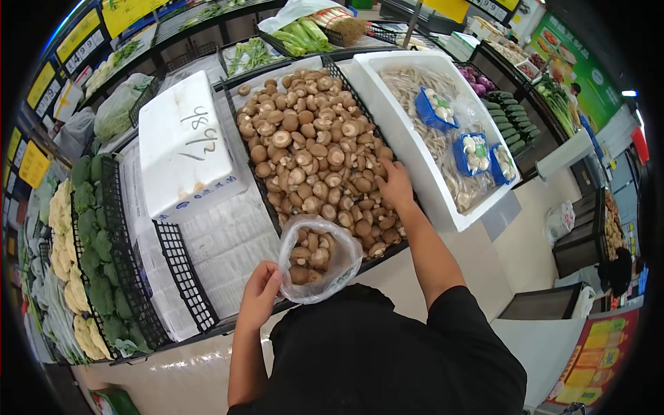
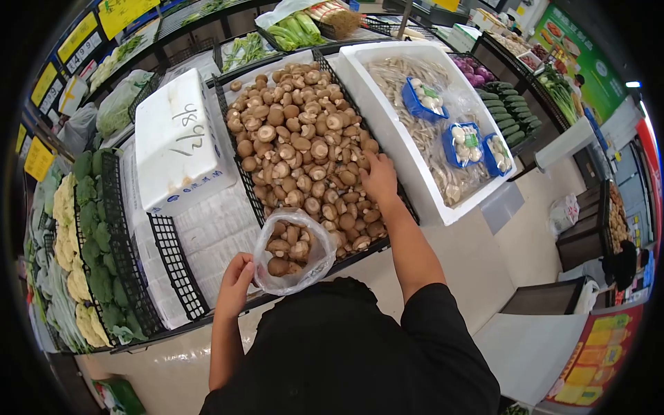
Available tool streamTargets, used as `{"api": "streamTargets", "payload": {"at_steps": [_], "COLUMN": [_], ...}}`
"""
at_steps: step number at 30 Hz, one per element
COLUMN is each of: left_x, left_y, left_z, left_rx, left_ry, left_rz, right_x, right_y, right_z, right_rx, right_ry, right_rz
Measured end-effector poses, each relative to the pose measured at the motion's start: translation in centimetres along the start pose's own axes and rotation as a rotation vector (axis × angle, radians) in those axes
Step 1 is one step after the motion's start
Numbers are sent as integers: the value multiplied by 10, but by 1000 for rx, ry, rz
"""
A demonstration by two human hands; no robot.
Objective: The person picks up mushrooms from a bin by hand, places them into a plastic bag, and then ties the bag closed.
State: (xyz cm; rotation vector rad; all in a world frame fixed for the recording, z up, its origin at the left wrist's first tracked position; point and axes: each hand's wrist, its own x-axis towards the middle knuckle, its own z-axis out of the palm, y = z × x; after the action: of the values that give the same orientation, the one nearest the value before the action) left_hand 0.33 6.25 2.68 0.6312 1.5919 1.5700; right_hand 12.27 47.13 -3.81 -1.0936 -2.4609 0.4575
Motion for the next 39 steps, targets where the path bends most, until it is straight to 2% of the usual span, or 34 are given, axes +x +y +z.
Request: {"api": "streamTargets", "payload": {"at_steps": [5,8,9,12,14,16,19,23,26,29,33,34,36,38,39], "left_x": [1,2,3,6,8,12,14,11,8,4,-1,-2,-4,-8,-11], "left_y": [1,6,6,6,3,4,13,9,11,15,16,14,8,8,10], "left_z": [9,13,15,19,19,19,26,27,29,34,36,37,38,41,42], "left_rx": [6,34,27,-2,8,-22,-87,-115,-129,-157,-177,-182,-172,-167,-155], "left_ry": [4,23,50,67,93,118,167,242,283,313,345,341,359,364,349], "left_rz": [-13,-44,-58,-101,-83,-59,-29,-15,-15,-13,-30,-43,-54,-76,-97], "right_x": [-1,-16,-27,-62,-79,-86,-103,-110,-106,-94,-77,-79,-81,-93,-99], "right_y": [-3,-24,-47,-86,-110,-133,-156,-148,-146,-145,-121,-118,-105,-94,-95], "right_z": [-12,-28,-52,-84,-107,-118,-105,-73,-75,-92,-95,-93,-90,-76,-74], "right_rx": [84,637,551,964,829,645,425,201,233,390,459,557,421,481,482], "right_ry": [10,66,22,-118,-279,-544,-606,-624,-636,-553,-232,-299,-380,-641,-703], "right_rz": [-6,113,88,-117,-417,-684,-811,-935,-911,-886,-689,-458,-432,-250,-251]}}
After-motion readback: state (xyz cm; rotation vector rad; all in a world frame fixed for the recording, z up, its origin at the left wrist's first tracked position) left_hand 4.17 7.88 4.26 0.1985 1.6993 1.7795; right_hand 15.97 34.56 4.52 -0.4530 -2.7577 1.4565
